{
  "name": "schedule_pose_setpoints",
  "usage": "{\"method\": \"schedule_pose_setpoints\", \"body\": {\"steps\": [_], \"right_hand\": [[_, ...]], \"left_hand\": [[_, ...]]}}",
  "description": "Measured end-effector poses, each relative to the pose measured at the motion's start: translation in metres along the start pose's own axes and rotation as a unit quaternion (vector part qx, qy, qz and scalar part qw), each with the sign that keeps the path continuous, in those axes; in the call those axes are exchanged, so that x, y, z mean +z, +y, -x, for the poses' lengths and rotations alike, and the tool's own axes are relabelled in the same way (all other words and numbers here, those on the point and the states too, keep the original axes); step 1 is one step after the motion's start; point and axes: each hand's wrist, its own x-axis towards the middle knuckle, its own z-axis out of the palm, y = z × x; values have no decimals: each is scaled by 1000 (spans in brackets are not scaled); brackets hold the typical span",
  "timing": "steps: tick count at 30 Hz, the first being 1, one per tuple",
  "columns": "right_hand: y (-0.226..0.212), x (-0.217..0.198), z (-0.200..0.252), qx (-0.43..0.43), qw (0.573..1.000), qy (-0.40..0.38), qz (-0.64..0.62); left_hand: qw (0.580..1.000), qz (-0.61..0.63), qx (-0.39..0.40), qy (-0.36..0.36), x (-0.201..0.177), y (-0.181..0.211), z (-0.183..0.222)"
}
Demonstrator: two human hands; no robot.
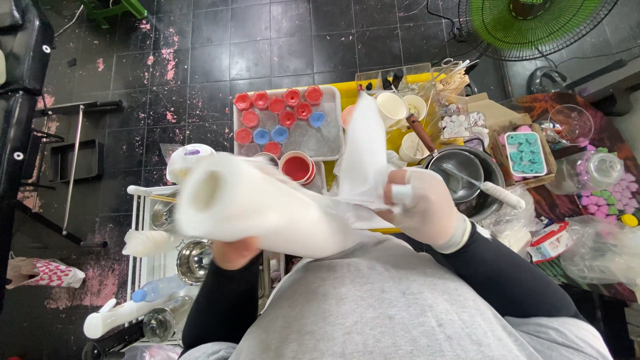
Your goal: Cleaning and sorting heart-shaped scented wax melts into categories.
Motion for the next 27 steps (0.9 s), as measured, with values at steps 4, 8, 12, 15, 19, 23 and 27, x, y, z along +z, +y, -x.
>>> {"method": "schedule_pose_setpoints", "body": {"steps": [4,8,12,15,19,23,27], "right_hand": [[2,-23,11,115,955,-20,-273],[37,-28,47,157,808,72,-564],[101,-18,97,275,662,234,-657],[77,-68,67,398,660,313,-556],[114,-63,100,300,668,328,-597],[97,-48,83,288,709,280,-580],[85,-30,71,314,708,185,-605]], "left_hand": [[997,9,54,47,-18,11,4],[993,53,86,68,-28,23,10],[969,214,110,53,-42,34,18],[945,246,182,119,-101,26,38],[988,17,124,91,-105,45,64],[924,-139,273,228,-61,30,52],[900,-227,319,189,-22,35,65]]}}
